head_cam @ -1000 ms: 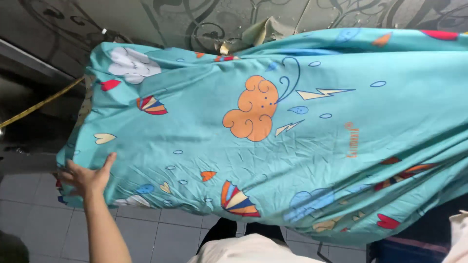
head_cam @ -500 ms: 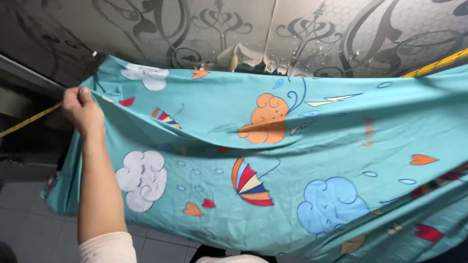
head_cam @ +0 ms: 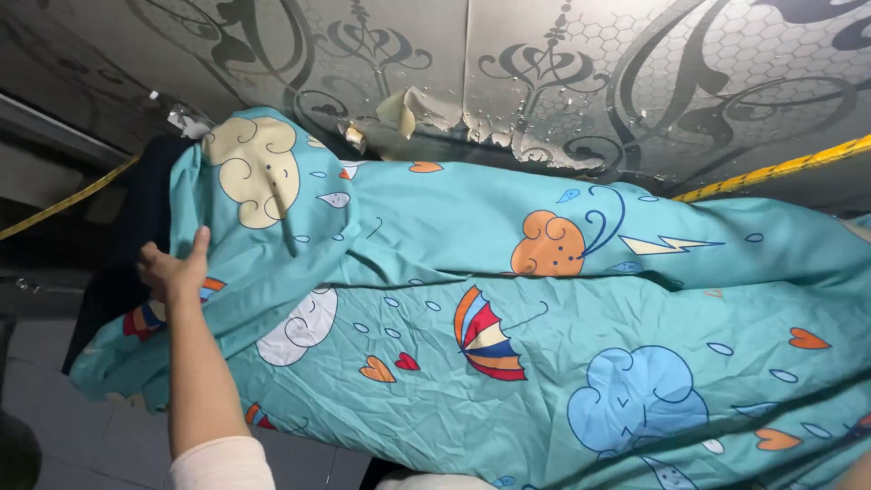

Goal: Ironing a piece of patterned blue fabric on an ironing board.

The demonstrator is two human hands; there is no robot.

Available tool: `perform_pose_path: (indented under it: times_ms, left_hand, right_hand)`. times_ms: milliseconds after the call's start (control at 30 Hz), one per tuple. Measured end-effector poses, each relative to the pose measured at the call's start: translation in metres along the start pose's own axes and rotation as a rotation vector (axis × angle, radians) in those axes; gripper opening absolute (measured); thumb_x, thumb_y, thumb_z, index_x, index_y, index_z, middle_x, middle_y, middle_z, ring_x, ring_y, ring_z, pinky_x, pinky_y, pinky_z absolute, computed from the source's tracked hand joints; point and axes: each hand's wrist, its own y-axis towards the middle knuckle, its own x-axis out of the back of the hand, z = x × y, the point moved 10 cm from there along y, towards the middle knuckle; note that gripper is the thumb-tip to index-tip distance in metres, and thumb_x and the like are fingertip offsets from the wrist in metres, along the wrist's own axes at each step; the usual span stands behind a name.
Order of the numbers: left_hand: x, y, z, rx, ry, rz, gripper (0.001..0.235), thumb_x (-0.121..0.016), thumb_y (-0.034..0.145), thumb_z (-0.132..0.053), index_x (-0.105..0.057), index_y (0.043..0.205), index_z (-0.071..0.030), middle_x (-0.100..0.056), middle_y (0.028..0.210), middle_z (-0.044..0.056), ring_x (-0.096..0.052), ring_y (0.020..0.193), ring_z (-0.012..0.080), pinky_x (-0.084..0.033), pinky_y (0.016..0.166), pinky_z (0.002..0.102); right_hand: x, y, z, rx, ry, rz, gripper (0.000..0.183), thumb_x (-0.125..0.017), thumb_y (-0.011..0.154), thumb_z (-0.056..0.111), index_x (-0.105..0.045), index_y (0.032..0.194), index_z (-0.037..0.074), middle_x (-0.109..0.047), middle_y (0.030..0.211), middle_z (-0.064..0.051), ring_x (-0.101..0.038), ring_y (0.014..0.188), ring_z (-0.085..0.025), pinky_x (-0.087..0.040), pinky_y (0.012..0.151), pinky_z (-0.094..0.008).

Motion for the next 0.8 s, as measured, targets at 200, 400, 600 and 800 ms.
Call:
perform_pose_path:
  times_ms: [200,400,600,800]
  left_hand:
    - [-0.041,0.044,0.031,0.440,0.165,0.073,0.126,-0.091,0.058,-0.071,-0.042,0.147,0.003,-0.049,0.140,0.031,-0.050,0.127,0.0500,-0.041,0.098,0.064]
    - [-0.021,0.176,-0.038,-0.050,-0.439,0.247,0.027,-0.074,0.094,-0.006,-0.071,0.120,-0.001,-0.076,0.114,0.012,-0.070,0.099,0.0185,-0.053,0.086,0.037]
    - [0.070,0.256,-0.077,0.132,-0.912,0.078,0.007,-0.069,0.098,-0.007,-0.067,0.103,-0.012,-0.073,0.098,-0.004,-0.064,0.085,0.0076,-0.055,0.075,0.029]
    - [-0.019,0.291,-0.050,-0.269,-0.508,0.198,0.028,-0.077,0.088,-0.001,-0.065,0.113,-0.003,-0.073,0.109,0.006,-0.069,0.097,0.0161,-0.055,0.087,0.032]
  right_hand:
    - [-0.185,0.087,0.235,0.075,-0.092,-0.011,0.020,-0.066,0.095,0.005,-0.075,0.113,0.007,-0.073,0.106,-0.012,-0.071,0.090,-0.026,-0.057,0.085,-0.036]
    - [-0.384,0.125,0.197,-0.120,-0.278,0.383,0.052,-0.076,0.082,0.040,-0.066,0.119,0.004,-0.060,0.115,-0.027,-0.065,0.088,-0.050,-0.053,0.074,-0.056]
    - [-0.247,0.163,0.125,0.063,-0.557,-0.165,0.004,-0.060,0.098,0.004,-0.061,0.099,-0.001,-0.059,0.099,-0.023,-0.062,0.084,-0.042,-0.050,0.070,-0.054]
    - [-0.203,0.133,0.087,-0.180,-0.764,-0.280,0.006,-0.062,0.097,0.005,-0.066,0.100,0.002,-0.060,0.105,-0.020,-0.065,0.090,-0.042,-0.052,0.080,-0.053]
